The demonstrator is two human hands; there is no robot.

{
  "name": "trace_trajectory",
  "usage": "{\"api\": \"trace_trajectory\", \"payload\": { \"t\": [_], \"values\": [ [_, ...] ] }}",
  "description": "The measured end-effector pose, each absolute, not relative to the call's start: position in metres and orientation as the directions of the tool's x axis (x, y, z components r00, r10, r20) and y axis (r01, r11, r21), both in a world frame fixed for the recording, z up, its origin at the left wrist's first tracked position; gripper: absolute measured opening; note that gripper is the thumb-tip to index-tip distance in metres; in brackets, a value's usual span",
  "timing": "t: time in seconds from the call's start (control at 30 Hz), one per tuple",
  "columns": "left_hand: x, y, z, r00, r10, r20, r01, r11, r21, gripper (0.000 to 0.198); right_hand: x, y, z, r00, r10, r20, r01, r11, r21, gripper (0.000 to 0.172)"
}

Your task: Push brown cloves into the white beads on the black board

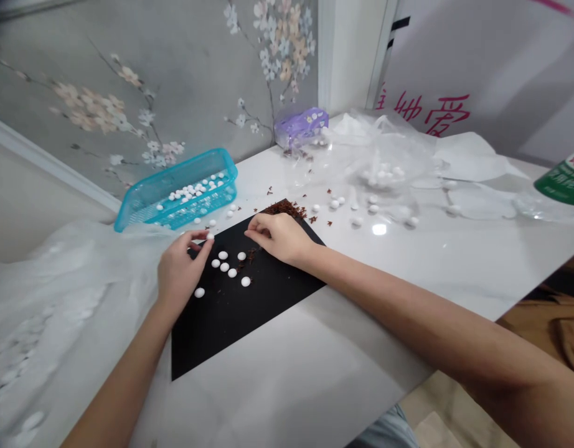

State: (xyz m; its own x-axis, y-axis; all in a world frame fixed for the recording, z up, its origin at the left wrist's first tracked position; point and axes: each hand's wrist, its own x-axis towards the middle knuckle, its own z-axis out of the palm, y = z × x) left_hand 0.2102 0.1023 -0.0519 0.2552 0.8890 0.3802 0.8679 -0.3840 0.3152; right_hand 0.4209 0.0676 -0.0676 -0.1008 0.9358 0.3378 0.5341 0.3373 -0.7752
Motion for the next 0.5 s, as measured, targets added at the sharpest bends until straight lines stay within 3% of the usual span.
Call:
{"api": "trace_trajectory", "payload": {
  "t": [0.2,0.4,0.5],
  "values": [
    [0.204,0.037,-0.048,0.279,0.848,0.452,0.782,-0.473,0.406,0.011,0.401,0.052,-0.058,-0.176,0.956,0.234,0.241,0.272,-0.931,0.009],
    [0.199,0.014,-0.064,0.292,0.920,0.262,0.767,-0.389,0.511,0.015,0.390,0.040,-0.062,-0.298,0.879,0.371,0.364,0.464,-0.807,0.008],
    [0.200,0.018,-0.066,0.309,0.920,0.240,0.752,-0.391,0.531,0.008,0.387,0.037,-0.066,-0.377,0.850,0.367,0.423,0.510,-0.749,0.009]
  ]
}}
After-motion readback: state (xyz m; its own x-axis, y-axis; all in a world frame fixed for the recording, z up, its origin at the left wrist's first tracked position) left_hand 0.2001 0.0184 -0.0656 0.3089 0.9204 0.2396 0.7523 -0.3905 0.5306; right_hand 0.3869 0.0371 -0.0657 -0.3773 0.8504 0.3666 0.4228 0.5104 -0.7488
